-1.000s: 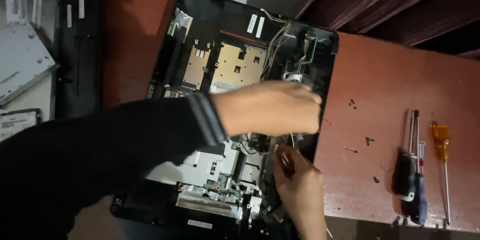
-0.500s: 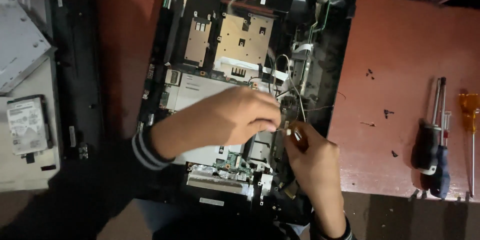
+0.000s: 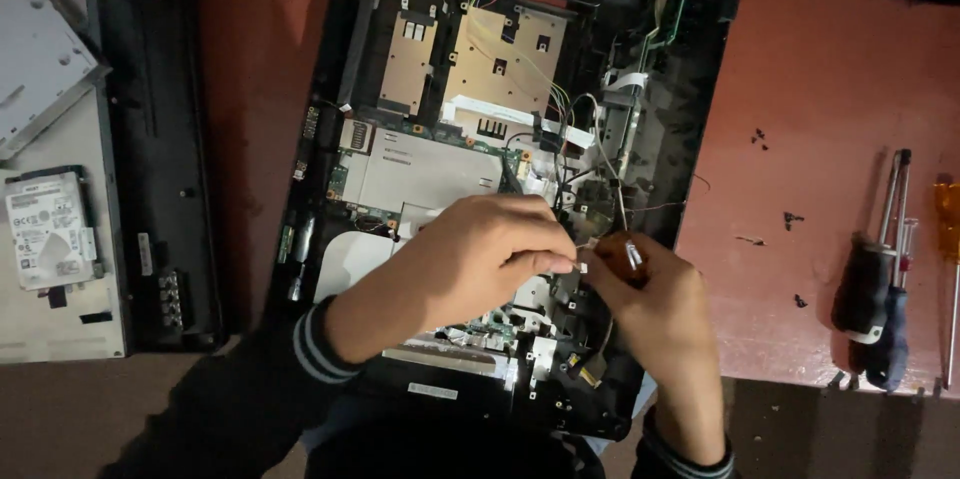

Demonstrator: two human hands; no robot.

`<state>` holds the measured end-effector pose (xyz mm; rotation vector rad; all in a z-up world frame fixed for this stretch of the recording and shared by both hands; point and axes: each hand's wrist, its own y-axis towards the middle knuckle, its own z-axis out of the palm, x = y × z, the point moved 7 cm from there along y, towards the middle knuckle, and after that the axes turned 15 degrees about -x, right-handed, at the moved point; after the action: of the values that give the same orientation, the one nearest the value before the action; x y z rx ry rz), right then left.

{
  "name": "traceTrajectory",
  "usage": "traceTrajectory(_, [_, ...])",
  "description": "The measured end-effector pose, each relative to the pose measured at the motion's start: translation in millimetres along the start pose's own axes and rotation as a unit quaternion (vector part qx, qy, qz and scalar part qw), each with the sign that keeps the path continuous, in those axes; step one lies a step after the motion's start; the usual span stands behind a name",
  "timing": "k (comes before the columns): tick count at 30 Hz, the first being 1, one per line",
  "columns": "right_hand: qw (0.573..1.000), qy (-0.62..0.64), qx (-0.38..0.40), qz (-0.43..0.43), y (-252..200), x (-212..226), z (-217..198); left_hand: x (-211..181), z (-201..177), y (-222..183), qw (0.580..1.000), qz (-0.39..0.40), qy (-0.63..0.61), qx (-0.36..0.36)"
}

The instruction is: Disconnecting internal cables and removing a small circuit board from a laptop chassis during disassembly.

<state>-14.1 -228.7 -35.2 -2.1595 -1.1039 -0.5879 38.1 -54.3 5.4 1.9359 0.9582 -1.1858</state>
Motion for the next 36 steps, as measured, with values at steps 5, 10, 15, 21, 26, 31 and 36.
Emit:
traceTrajectory(5, [0.997,0.067,0.033,-0.024,3,-6,-3,-13,-10,-2,0.998,-0.031,-0.049,-0.034])
traceTrajectory(10, [0.991,0.076,0.096,-0.046,8,-18,-10,-9,-6,-9,0.996,-0.022,-0.057,-0.062])
traceTrajectory(15, [0.942,0.29,0.16,0.06,16,-35,-17,-14,-10,-8,0.992,-0.05,-0.09,-0.072])
traceTrajectory(21, [0.89,0.332,0.312,0.004,7,-31,-17,-16,-7,-10,0.991,-0.076,-0.098,-0.04])
traceTrajectory(26, [0.901,0.371,0.216,0.06,3,-32,-16,-20,-6,-12,0.988,-0.085,-0.131,-0.012])
traceTrajectory(31, [0.89,0.418,0.165,0.069,-3,-15,-17,-27,-12,-13,0.991,-0.045,-0.114,-0.044])
traceTrajectory(36, [0.863,0.478,0.163,0.017,-11,6,-20,-35,-10,-17,0.991,-0.059,-0.106,-0.05])
